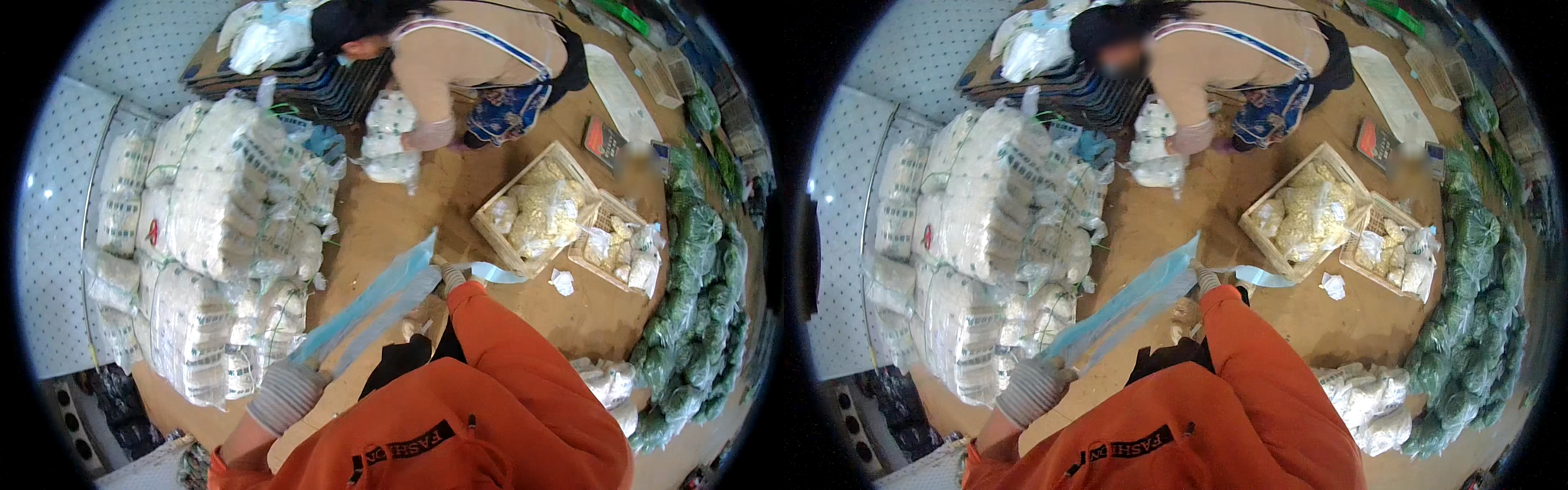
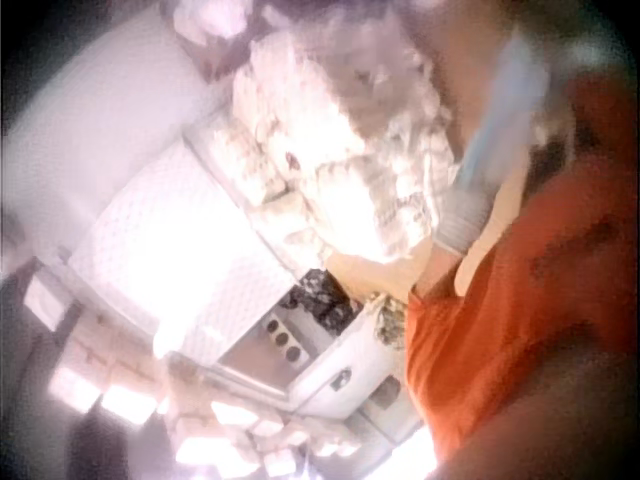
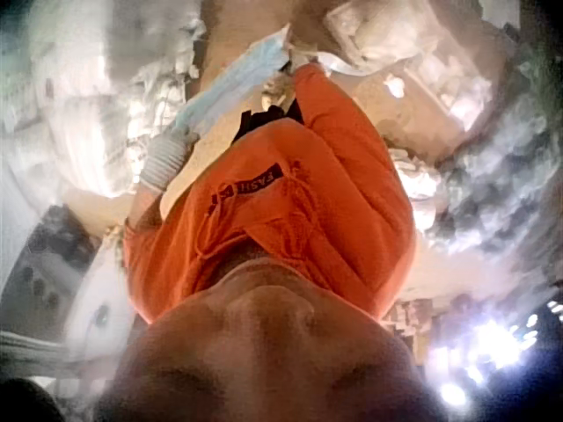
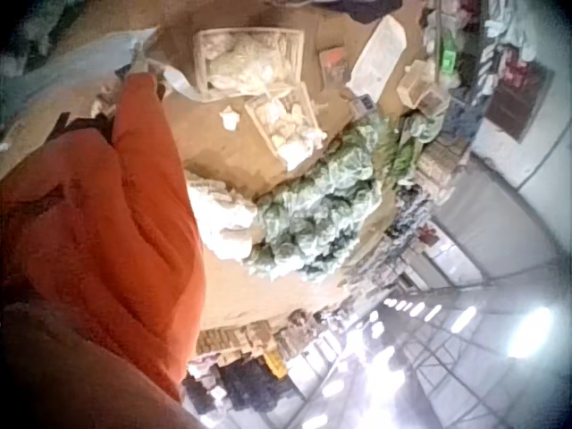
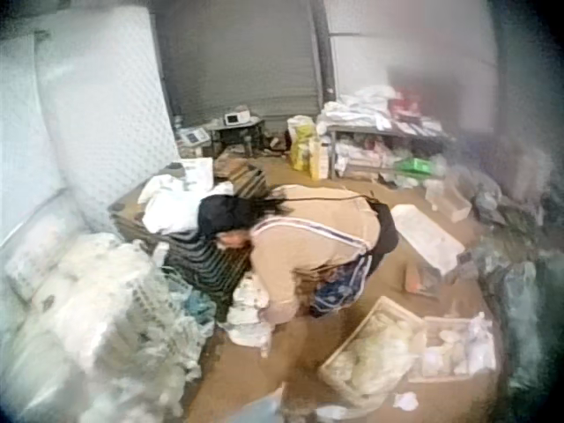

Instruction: The person applies printed labels to small plastic bags of popcorn in a basket, then moves to a stack of large white sacks and applies labels to them as well. The person uses gloves and handles each item one at a time, placing labeled items back into the basket or onto the stack.

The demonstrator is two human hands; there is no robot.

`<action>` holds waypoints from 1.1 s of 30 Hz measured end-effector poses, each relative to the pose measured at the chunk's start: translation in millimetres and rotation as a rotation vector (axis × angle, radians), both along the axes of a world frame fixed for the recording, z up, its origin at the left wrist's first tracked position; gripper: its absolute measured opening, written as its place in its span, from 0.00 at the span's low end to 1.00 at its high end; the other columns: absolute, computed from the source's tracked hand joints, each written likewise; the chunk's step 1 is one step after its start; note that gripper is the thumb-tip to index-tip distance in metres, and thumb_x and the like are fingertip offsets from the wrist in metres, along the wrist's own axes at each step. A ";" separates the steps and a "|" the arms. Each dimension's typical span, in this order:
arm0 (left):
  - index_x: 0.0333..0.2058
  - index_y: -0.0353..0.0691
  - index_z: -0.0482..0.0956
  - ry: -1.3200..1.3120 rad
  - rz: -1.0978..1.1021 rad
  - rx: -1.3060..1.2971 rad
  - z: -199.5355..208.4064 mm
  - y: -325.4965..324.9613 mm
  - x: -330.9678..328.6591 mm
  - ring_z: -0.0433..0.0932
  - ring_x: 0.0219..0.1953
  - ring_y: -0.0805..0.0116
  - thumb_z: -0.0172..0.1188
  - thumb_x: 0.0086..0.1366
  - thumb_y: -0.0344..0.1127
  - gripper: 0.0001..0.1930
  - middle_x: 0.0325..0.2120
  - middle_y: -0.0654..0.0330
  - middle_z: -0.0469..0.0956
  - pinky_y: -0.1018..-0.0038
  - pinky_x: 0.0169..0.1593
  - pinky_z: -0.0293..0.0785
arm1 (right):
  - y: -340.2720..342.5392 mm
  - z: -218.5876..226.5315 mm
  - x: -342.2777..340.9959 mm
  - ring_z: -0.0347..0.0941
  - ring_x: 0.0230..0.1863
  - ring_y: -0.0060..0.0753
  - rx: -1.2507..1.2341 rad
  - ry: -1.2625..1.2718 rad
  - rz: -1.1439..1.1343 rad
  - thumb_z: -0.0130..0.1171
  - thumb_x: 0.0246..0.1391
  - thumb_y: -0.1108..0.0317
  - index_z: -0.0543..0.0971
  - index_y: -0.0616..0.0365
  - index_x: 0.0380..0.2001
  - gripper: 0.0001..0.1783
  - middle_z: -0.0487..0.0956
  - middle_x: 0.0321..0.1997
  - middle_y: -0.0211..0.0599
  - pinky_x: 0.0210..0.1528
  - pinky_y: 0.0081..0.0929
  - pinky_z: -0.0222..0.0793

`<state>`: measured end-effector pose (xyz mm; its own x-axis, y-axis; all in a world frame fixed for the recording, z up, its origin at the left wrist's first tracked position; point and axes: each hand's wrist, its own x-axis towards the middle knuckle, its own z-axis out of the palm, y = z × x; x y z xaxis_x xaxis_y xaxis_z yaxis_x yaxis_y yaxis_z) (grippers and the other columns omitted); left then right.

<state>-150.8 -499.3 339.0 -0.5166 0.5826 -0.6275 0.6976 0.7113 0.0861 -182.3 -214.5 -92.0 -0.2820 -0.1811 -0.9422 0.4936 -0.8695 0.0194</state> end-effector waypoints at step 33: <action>0.41 0.30 0.79 -0.291 1.377 1.498 -9.9 -22.0 -3.7 0.75 0.31 0.80 0.63 0.56 0.35 0.16 0.31 0.62 0.80 0.80 0.37 0.72 | -143.3 402.3 -60.5 0.75 0.41 0.29 -0.056 1.218 0.573 0.57 0.49 0.75 0.72 0.57 0.48 0.20 0.77 0.42 0.33 0.47 0.29 0.72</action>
